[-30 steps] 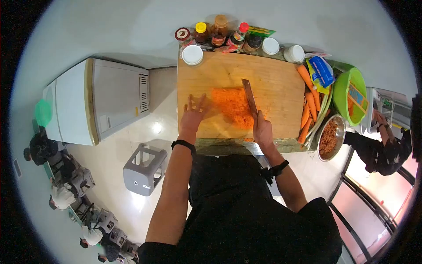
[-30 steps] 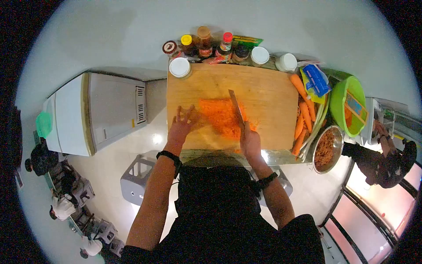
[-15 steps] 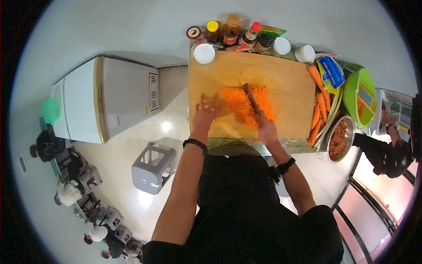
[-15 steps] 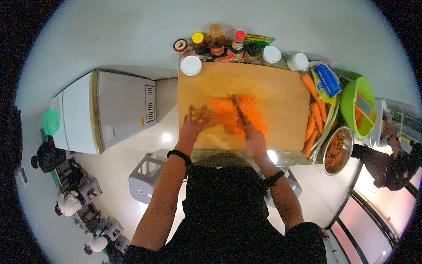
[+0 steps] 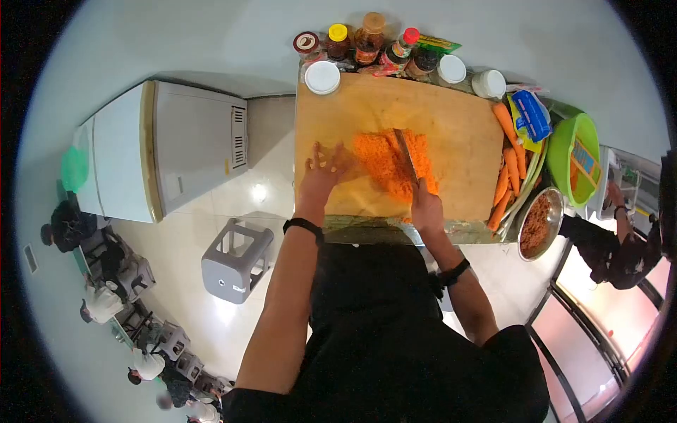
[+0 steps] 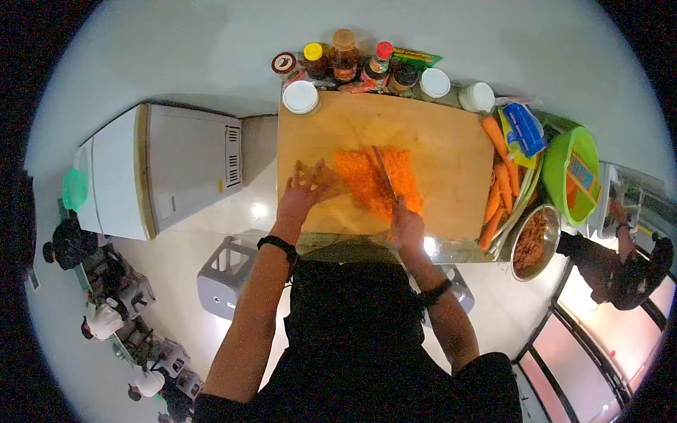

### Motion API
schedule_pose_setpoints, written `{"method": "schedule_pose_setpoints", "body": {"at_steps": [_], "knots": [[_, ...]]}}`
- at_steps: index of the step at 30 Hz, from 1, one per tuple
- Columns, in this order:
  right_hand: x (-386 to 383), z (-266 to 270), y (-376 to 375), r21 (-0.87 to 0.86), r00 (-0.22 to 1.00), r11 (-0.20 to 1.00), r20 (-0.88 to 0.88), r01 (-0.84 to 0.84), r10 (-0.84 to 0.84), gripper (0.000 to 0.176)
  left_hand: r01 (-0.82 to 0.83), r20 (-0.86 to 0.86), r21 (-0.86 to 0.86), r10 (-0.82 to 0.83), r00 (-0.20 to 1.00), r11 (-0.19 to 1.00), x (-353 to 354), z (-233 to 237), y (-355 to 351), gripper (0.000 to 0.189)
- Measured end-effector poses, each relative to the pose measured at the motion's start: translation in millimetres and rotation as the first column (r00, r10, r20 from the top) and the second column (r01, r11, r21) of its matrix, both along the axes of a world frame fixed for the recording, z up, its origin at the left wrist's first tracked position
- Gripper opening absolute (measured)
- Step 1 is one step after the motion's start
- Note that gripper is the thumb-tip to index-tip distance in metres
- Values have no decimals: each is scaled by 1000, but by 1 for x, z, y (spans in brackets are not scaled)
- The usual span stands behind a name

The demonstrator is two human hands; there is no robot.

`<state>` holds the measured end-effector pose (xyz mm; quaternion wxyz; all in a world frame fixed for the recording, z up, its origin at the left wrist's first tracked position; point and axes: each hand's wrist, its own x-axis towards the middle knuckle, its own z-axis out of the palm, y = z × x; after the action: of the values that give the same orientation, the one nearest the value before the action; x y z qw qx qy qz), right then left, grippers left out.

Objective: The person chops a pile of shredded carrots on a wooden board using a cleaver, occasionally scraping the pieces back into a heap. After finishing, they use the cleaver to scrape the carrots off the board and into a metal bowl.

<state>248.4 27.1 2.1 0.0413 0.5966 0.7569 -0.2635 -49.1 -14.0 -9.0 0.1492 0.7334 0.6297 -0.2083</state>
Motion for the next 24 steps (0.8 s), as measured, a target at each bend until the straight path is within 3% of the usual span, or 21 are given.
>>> {"method": "schedule_pose_setpoints", "body": {"at_steps": [2, 3, 5, 9, 11, 12, 15, 17, 21, 24], "knots": [[10, -35, -7, 141, 994, 987, -58, -82, 91, 50, 7, -1, 108, -7, 1000, 994, 1, -8, -5, 85], [6, -20, -5, 136, 994, 987, -56, -81, 89, 50, 8, 2, 103, -8, 1000, 995, -1, -7, -6, 85], [-7, 29, 8, -6, 1000, 1000, -21, -6, 6, 23, 28, -23, 90, -26, 999, 996, 0, -3, -4, 85], [0, 4, 5, -36, 1000, 999, -7, 18, -19, 24, 37, -48, -18, -38, 998, 999, 1, 7, 2, 82], [10, -12, -1, -15, 996, 999, 80, -36, 37, 51, 55, -58, -23, -56, 997, 998, 4, -6, 1, 92], [10, -5, 5, -19, 996, 1000, 85, -20, 22, 51, 71, -52, -26, -72, 996, 997, 3, -6, 3, 92], [2, 21, 14, -87, 1000, 996, 4, 12, -11, 44, 79, -67, -66, -84, 994, 995, -1, -4, 0, 95], [1, 14, 9, -33, 1000, 999, -31, 5, -6, 22, 47, -109, -30, -50, 993, 998, 0, -2, 0, 96], [-2, 27, 19, -61, 1000, 998, 3, -29, 29, 21, 29, -99, -45, -33, 995, 999, 0, 3, 3, 97], [6, 26, 14, -29, 992, 995, -84, 93, -95, 18, 63, -92, 20, -61, 994, 998, 0, -8, -1, 98]]}}
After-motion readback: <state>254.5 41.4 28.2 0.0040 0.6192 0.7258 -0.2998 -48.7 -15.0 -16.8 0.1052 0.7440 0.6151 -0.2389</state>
